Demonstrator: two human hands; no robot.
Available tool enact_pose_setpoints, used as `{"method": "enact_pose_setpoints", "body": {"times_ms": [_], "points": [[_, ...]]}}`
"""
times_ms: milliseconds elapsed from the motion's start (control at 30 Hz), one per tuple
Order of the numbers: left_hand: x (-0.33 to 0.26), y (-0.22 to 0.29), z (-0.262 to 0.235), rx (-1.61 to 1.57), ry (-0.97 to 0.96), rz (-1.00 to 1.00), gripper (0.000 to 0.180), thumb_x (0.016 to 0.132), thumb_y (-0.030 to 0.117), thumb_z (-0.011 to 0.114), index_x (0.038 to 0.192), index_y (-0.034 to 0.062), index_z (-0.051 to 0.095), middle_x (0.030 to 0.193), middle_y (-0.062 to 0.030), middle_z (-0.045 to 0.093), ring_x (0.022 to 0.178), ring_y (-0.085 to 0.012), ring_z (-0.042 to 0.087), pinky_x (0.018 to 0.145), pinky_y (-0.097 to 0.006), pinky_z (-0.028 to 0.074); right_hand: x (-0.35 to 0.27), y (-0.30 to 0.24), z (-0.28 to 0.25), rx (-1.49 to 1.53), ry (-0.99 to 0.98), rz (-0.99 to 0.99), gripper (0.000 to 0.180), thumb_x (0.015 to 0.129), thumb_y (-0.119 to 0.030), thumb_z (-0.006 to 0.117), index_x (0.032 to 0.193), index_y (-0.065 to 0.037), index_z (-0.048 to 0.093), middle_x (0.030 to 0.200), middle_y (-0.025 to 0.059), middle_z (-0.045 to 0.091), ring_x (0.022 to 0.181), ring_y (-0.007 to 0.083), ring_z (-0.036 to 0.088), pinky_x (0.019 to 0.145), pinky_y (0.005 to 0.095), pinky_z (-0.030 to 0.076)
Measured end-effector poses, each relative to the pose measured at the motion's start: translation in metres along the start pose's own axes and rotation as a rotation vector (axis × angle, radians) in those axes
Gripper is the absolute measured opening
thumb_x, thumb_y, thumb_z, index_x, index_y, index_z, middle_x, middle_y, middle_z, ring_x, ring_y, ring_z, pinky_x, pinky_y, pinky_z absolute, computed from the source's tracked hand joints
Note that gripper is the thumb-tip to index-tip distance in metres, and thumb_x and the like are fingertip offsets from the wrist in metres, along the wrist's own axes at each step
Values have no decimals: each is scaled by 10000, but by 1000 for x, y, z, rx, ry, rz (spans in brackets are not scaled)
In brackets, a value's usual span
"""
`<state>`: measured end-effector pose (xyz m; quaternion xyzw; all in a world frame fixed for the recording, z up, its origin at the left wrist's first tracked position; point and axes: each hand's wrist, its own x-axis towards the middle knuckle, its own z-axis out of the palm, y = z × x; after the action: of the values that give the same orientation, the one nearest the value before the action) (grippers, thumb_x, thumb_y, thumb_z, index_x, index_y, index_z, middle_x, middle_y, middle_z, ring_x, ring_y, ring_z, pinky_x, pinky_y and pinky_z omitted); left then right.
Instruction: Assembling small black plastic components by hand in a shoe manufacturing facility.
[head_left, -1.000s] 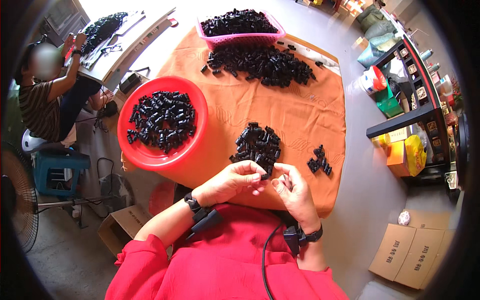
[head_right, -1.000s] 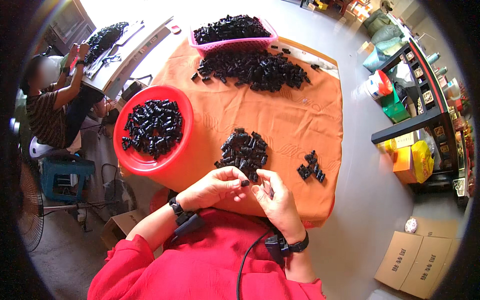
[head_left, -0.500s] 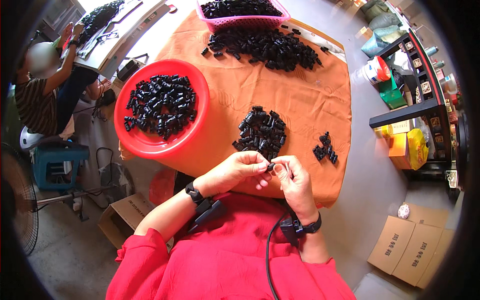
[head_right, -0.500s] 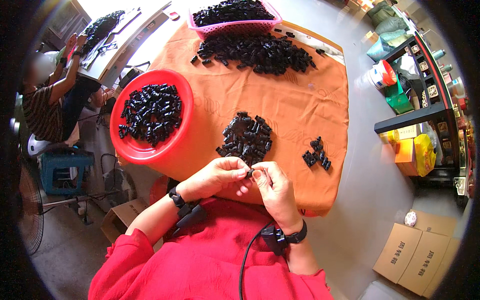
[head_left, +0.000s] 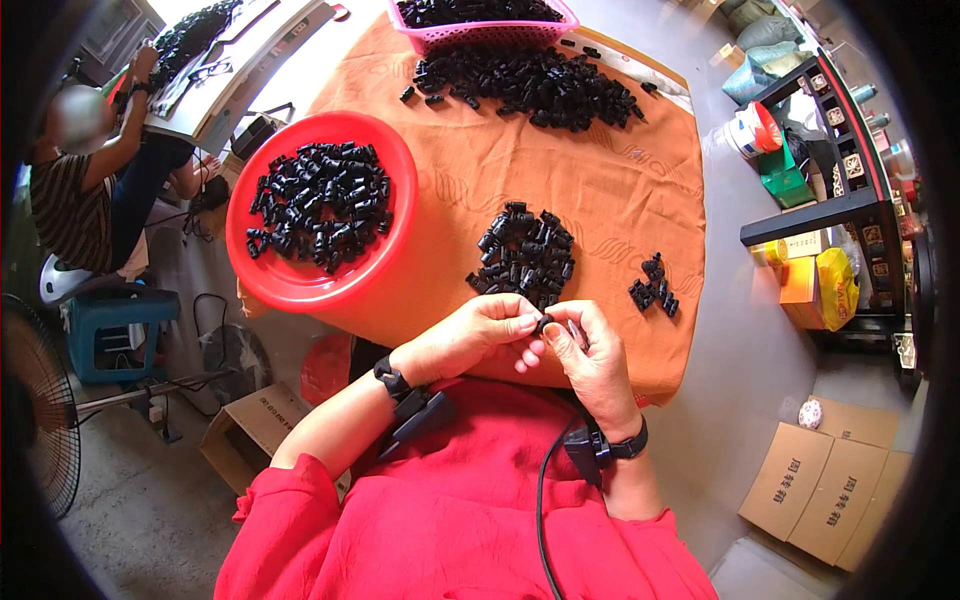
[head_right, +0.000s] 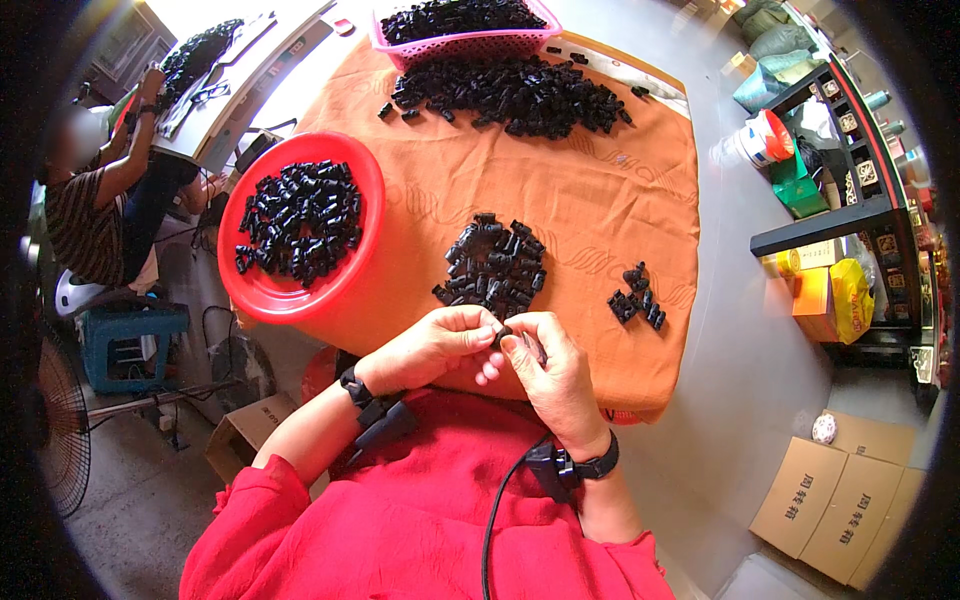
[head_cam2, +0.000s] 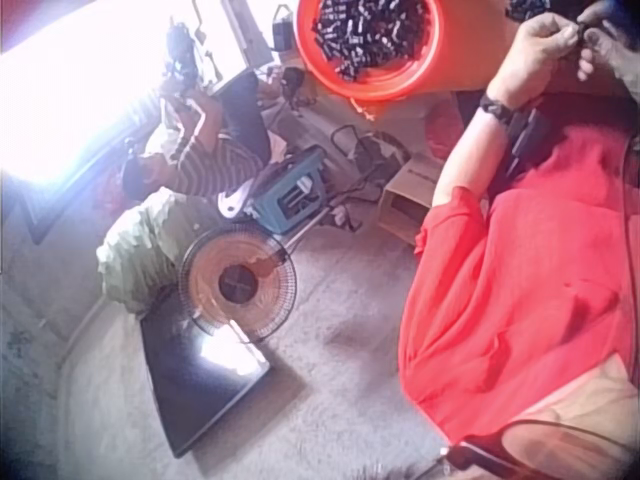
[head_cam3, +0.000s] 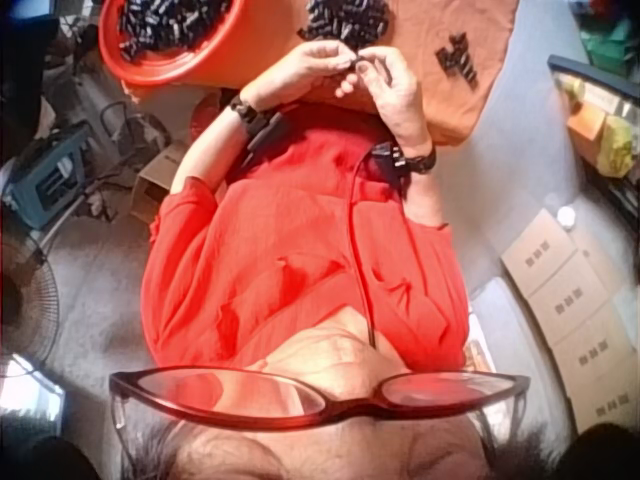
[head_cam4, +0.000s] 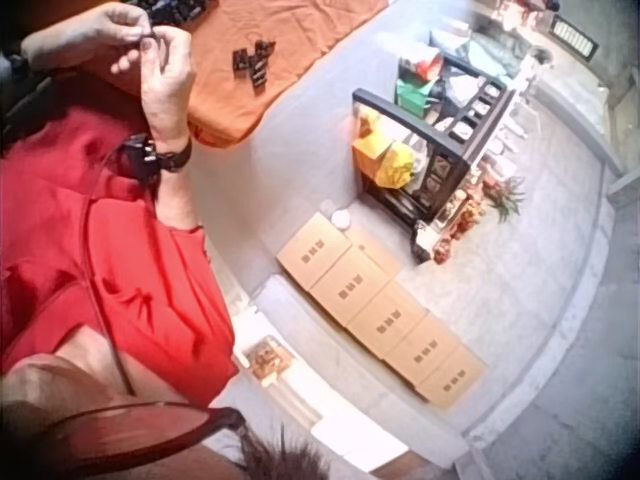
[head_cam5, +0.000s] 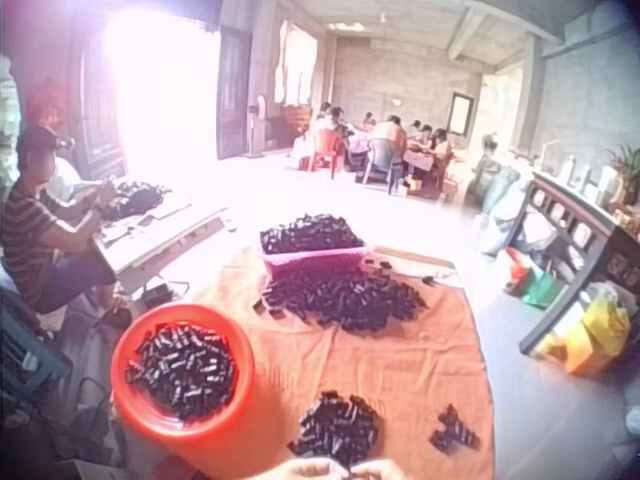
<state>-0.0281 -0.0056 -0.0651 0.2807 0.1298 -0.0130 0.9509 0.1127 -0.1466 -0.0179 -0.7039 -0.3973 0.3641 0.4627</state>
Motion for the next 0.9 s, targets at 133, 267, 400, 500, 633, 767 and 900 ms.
{"method": "enact_pose_setpoints", "body": {"times_ms": [133, 267, 400, 500, 633, 767, 900], "points": [[1, -2, 3, 47, 32, 58, 185, 1032, 205, 518, 1066, 29, 565, 970, -62, 659, 839, -126, 651, 772, -271, 556, 3, 0, 7, 126, 88, -68, 97, 948, -77, 643, 1035, -42, 617, 743, -17, 558, 656, 60, 463, 596, 247, 424], [2, -3, 2, 59, 39, 61, 177, 1023, 196, 538, 1076, 29, 566, 980, -59, 653, 858, -125, 648, 785, -272, 554, 4, -1, 4, -40, 95, -103, 92, 937, -56, 645, 1025, -39, 625, 751, 3, 561, 650, 78, 472, 590, 254, 429], [2, -3, 2, 90, 38, 81, 165, 1007, 186, 570, 1082, 39, 568, 988, -54, 648, 874, -127, 643, 798, -281, 550, 4, -5, 1, -129, 93, -108, 105, 926, -47, 647, 1028, -29, 630, 773, 29, 574, 645, 100, 483, 589, 263, 434], [3, -4, 0, 101, 17, 96, 158, 992, 172, 597, 1084, 45, 573, 999, -48, 646, 879, -128, 639, 809, -285, 547, 4, -8, 0, -129, 97, -123, 109, 919, -47, 654, 1024, -24, 633, 789, 43, 582, 651, 111, 489, 595, 269, 436], [2, -5, 0, 112, 12, 111, 154, 978, 153, 618, 1081, 46, 577, 1003, -40, 643, 866, -121, 634, 804, -275, 540, 2, -14, -4, -158, 43, -113, 109, 919, -50, 656, 1021, -22, 633, 803, 53, 590, 663, 114, 494, 605, 274, 439], [0, -4, 2, 116, 15, 129, 163, 961, 141, 642, 1079, 47, 581, 972, -30, 639, 846, -111, 625, 795, -263, 526, 4, -9, -3, -147, 67, -140, 102, 920, -51, 655, 1016, -21, 635, 811, 48, 595, 671, 114, 496, 612, 272, 438], [-1, -6, 1, 133, 19, 137, 191, 942, 152, 671, 1079, 52, 585, 924, -22, 638, 826, -107, 615, 789, -262, 513, 3, -6, -2, -117, 71, -117, 101, 923, -43, 647, 1022, -20, 641, 818, 41, 604, 675, 108, 497, 615, 270, 440]]}}
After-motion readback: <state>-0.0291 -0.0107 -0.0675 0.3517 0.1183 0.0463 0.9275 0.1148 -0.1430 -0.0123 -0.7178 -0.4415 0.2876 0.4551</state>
